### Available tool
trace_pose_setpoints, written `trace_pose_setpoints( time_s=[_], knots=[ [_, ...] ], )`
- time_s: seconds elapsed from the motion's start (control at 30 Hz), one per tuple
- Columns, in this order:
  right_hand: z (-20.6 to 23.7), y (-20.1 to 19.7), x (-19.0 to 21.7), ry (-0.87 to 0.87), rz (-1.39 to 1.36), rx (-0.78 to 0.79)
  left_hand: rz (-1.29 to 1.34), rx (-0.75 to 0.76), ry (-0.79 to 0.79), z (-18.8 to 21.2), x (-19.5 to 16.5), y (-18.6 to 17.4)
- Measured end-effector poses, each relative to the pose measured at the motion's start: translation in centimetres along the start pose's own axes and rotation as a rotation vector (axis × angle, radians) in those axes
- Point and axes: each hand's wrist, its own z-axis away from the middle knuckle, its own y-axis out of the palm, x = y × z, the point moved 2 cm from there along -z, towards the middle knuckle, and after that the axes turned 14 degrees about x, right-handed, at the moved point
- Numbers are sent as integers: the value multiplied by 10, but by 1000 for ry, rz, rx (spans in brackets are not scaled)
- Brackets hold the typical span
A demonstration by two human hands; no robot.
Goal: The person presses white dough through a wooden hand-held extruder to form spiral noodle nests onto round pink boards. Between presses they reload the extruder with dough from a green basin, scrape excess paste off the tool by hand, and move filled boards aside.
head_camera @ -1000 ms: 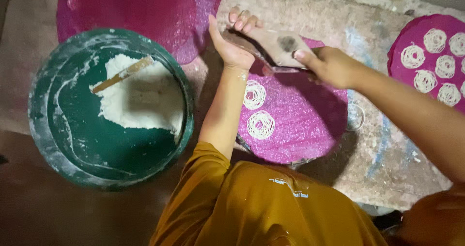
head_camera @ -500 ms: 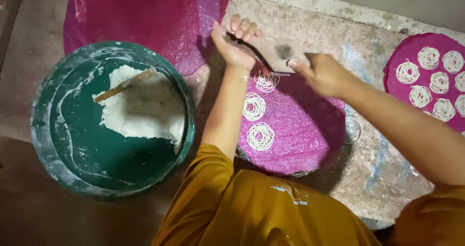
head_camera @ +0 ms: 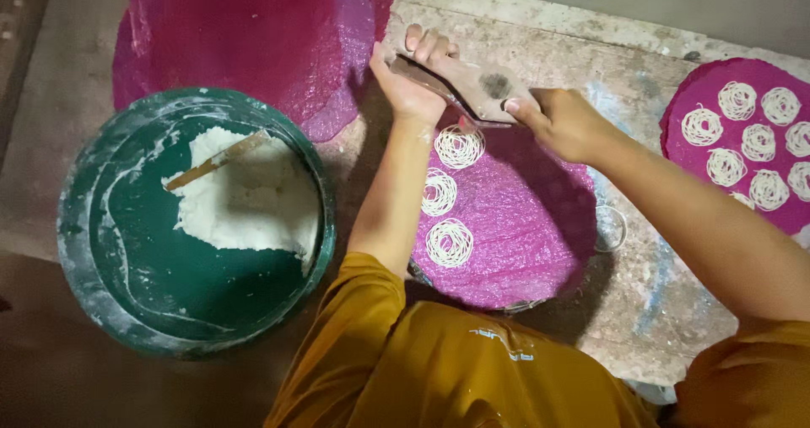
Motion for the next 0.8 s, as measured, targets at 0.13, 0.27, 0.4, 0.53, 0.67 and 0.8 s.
trace_pose_setpoints(
  time_s=[0.13,0.27,0.4,0.53,0.67,0.8],
  knots=[
    [2,7,-14,110,-181,112,-452,-289,-360,25,-6,2],
    [0,9,-20,101,-280,71,-855,-342,-709,43,3,-14],
    [-3,12,-20,90,-312,9,-992,-359,-761,44,8,-31],
    [-5,14,-20,91,-297,-33,-1705,332,-100,55,1,-19],
    [4,16,-26,66,-345,-51,-2091,22,-590,90,-4,-26],
    [24,21,-44,57,-451,-40,-2030,128,-147,101,-6,-6]
  ],
)
